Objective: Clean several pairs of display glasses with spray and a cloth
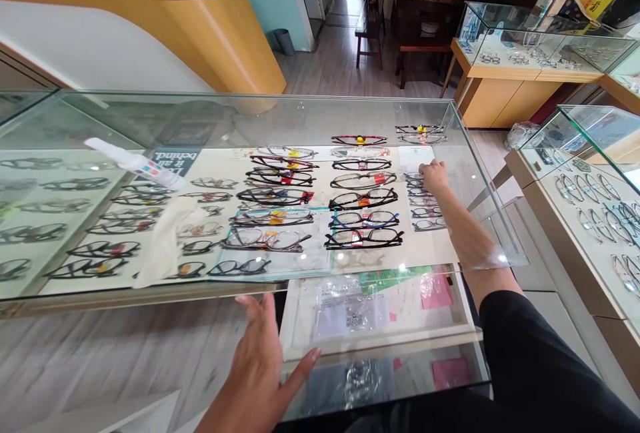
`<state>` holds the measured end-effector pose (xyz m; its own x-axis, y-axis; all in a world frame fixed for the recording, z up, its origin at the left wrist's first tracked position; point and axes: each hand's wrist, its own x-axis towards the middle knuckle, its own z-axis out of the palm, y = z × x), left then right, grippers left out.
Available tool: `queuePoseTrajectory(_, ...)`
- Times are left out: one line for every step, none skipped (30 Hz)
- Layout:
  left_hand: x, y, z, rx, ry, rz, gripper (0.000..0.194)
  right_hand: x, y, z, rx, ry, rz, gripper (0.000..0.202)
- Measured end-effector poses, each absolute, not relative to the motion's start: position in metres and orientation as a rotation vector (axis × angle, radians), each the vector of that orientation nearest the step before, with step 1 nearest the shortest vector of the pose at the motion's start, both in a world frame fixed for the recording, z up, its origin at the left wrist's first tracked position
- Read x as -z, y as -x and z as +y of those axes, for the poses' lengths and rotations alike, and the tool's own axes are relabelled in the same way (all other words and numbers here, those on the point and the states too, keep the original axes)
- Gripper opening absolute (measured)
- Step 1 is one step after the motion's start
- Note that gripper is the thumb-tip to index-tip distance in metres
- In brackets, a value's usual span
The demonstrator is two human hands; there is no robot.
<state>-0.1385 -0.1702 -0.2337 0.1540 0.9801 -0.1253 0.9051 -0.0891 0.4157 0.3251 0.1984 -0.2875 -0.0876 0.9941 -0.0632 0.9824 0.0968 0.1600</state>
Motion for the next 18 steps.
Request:
queuePoseTrajectory(0.234,0.139,-0.17,-0.27,-2.05,1.793,0.12,0.287,-0.325,0.198,-0.115,-2.013,2.206,0.037)
queuePoseTrajectory(0.234,0.139,-0.169,-0.271,-2.044,1.792,0.12,0.286,-0.325,0.197,-0.117,-2.019,2.205,0.037)
queuePoseTrajectory(0.233,0.139,-0.169,-0.264,-2.028,1.794,0.12,0.285,-0.325,0.196,-0.12,-2.027,2.205,0.037)
queuePoseTrajectory(0.232,0.138,-0.168,-0.254,-2.006,1.798,0.119,0.283,-0.326,0.195,-0.123,-2.037,2.203,0.038)
queuePoseTrajectory(0.23,0.135,-0.168,-0.243,-1.982,1.799,0.12,0.282,-0.326,0.194,-0.127,-2.049,2.199,0.038)
queuePoseTrajectory(0.227,0.132,-0.168,-0.239,-1.961,1.8,0.12,0.281,-0.326,0.193,-0.131,-2.062,2.193,0.039)
queuePoseTrajectory(0.225,0.129,-0.168,-0.247,-1.943,1.807,0.12,0.279,-0.327,0.193,-0.131,-2.072,2.183,0.039)
queuePoseTrajectory(0.222,0.125,-0.168,-0.271,-1.928,1.824,0.119,0.278,-0.327,0.193,-0.127,-2.08,2.17,0.039)
queuePoseTrajectory(0.22,0.122,-0.168,-0.307,-1.916,1.846,0.116,0.277,-0.327,0.194,-0.115,-2.081,2.154,0.039)
queuePoseTrajectory(0.219,0.119,-0.168,-0.34,-1.909,1.865,0.113,0.276,-0.327,0.195,-0.098,-2.077,2.135,0.039)
queuePoseTrajectory(0.219,0.118,-0.168,-0.36,-1.91,1.871,0.111,0.276,-0.327,0.196,-0.078,-2.069,2.115,0.039)
queuePoseTrajectory(0.221,0.118,-0.167,-0.366,-1.919,1.864,0.111,0.276,-0.326,0.197,-0.059,-2.059,2.094,0.039)
queuePoseTrajectory(0.222,0.12,-0.167,-0.359,-1.934,1.845,0.113,0.276,-0.326,0.198,-0.043,-2.05,2.075,0.04)
queuePoseTrajectory(0.225,0.123,-0.166,-0.345,-1.951,1.819,0.116,0.277,-0.325,0.198,-0.032,-2.041,2.059,0.04)
queuePoseTrajectory(0.228,0.126,-0.165,-0.332,-1.963,1.797,0.119,0.277,-0.324,0.198,-0.028,-2.034,2.049,0.04)
queuePoseTrajectory(0.231,0.129,-0.165,-0.319,-1.969,1.782,0.12,0.277,-0.324,0.197,-0.028,-2.028,2.044,0.04)
queuePoseTrajectory(0.233,0.132,-0.164,-0.312,-1.969,1.777,0.121,0.277,-0.323,0.196,-0.032,-2.023,2.044,0.039)
queuePoseTrajectory(0.235,0.134,-0.163,-0.308,-1.967,1.778,0.12,0.277,-0.323,0.195,-0.038,-2.018,2.046,0.039)
